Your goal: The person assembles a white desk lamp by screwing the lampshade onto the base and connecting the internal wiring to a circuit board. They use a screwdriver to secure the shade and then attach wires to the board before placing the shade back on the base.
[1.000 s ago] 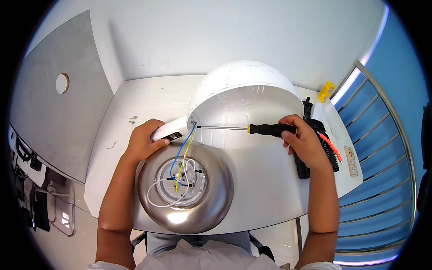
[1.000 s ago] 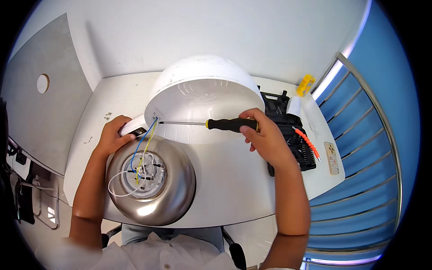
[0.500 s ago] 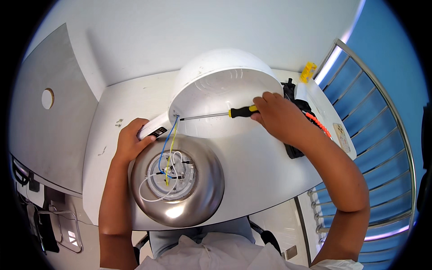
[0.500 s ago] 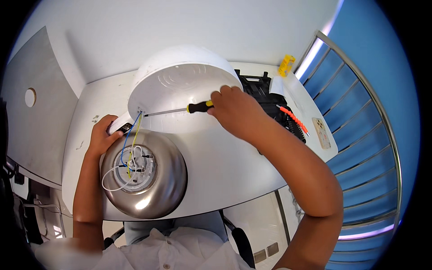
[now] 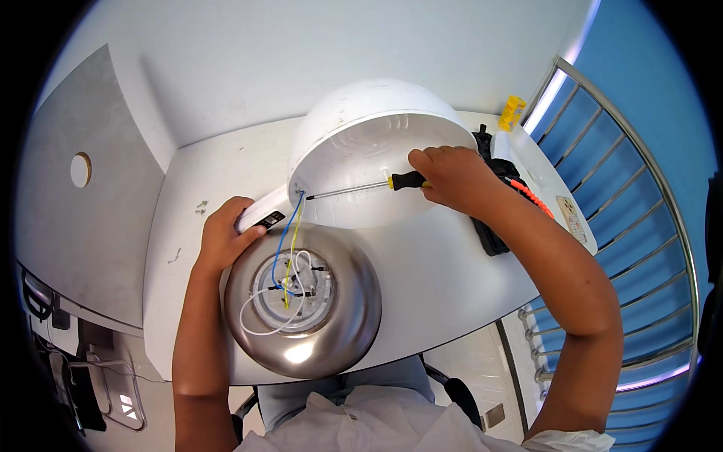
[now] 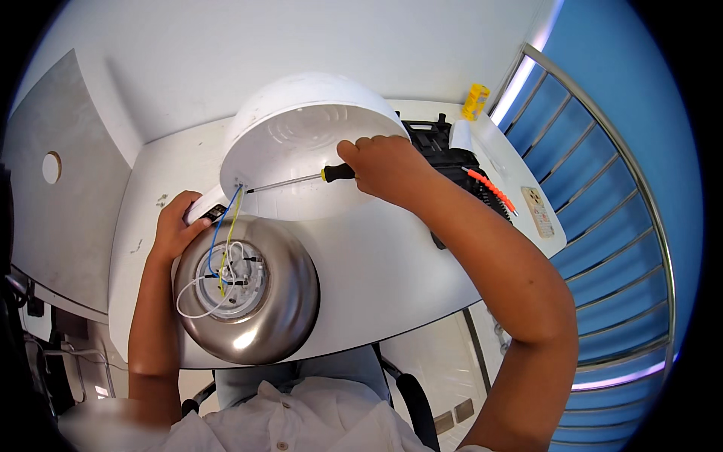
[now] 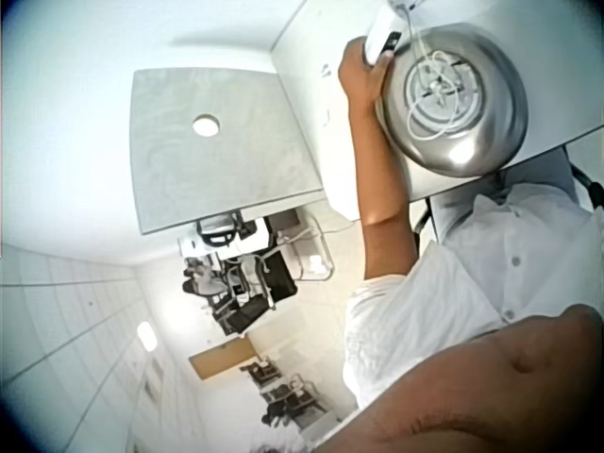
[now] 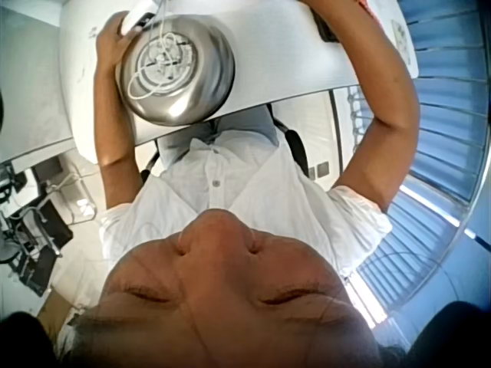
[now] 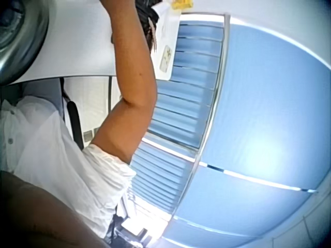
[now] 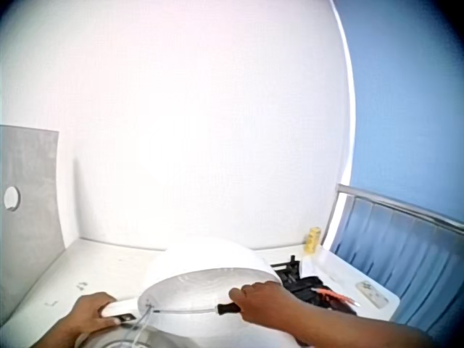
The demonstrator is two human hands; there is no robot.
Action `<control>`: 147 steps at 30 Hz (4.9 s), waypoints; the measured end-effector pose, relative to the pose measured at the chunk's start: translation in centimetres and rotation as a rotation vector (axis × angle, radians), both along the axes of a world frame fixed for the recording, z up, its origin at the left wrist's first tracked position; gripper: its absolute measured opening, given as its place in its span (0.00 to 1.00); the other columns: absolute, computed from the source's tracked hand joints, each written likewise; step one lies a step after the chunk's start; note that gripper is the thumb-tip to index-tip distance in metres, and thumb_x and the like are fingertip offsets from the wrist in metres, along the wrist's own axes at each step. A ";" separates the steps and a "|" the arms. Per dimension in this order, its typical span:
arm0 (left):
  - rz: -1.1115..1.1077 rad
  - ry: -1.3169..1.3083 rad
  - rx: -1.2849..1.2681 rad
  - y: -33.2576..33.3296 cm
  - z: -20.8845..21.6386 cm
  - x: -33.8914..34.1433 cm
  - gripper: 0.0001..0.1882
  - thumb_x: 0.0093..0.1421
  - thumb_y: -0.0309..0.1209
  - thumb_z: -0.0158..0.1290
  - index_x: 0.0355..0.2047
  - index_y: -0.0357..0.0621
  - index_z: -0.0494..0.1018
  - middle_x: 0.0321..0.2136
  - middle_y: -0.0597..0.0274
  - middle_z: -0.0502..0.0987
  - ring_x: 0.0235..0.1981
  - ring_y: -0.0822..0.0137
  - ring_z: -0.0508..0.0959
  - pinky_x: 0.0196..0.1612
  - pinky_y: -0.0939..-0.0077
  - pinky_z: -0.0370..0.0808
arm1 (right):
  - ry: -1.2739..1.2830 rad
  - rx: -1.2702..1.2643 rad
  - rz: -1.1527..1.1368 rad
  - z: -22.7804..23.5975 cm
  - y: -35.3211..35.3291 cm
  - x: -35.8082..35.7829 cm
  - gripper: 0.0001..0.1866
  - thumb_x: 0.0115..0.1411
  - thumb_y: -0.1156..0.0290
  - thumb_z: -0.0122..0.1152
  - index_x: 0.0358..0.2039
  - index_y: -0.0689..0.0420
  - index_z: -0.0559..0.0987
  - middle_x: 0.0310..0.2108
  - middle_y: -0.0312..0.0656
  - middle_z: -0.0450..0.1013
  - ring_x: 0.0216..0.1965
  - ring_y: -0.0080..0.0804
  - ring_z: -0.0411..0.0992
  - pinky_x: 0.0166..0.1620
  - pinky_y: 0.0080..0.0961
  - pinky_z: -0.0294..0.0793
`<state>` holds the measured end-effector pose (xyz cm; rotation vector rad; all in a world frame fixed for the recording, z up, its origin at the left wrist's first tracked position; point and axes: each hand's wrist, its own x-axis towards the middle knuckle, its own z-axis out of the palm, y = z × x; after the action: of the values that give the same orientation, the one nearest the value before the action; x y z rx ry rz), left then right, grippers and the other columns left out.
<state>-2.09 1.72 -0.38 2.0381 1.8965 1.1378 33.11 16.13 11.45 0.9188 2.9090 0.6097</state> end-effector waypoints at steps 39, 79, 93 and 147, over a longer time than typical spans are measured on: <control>0.000 -0.003 -0.004 -0.1 0.0 0.0 0.25 0.47 0.46 0.62 0.39 0.40 0.73 0.33 0.54 0.76 0.35 0.55 0.77 0.39 0.68 0.72 | 0.084 0.166 0.189 0.9 -1.1 -1.5 0.11 0.51 0.70 0.63 0.32 0.54 0.70 0.27 0.35 0.68 0.32 0.32 0.71 0.35 0.28 0.69; 0.015 0.009 0.006 -0.1 0.4 0.7 0.23 0.47 0.43 0.62 0.39 0.43 0.74 0.35 0.55 0.77 0.36 0.53 0.78 0.39 0.67 0.74 | 0.096 0.158 0.162 -0.8 -0.4 -0.6 0.11 0.50 0.70 0.62 0.34 0.55 0.71 0.33 0.39 0.67 0.38 0.34 0.67 0.37 0.27 0.68; 0.032 0.007 -0.003 0.2 0.0 0.8 0.23 0.45 0.42 0.63 0.39 0.42 0.74 0.34 0.56 0.77 0.35 0.54 0.77 0.39 0.67 0.73 | 0.195 0.219 0.268 -1.2 0.2 -0.6 0.10 0.46 0.73 0.61 0.29 0.53 0.70 0.20 0.35 0.65 0.27 0.35 0.69 0.34 0.32 0.64; 0.000 -0.056 0.015 1.1 -0.3 1.3 0.22 0.45 0.36 0.62 0.39 0.38 0.72 0.31 0.55 0.74 0.32 0.59 0.75 0.39 0.71 0.71 | 0.253 0.218 0.238 -0.7 1.4 -0.4 0.04 0.48 0.72 0.59 0.24 0.52 0.72 0.26 0.36 0.68 0.30 0.31 0.69 0.34 0.30 0.69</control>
<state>-0.78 2.82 -0.65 1.9920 1.8669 1.2004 32.72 17.55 10.70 0.7171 3.2604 0.9031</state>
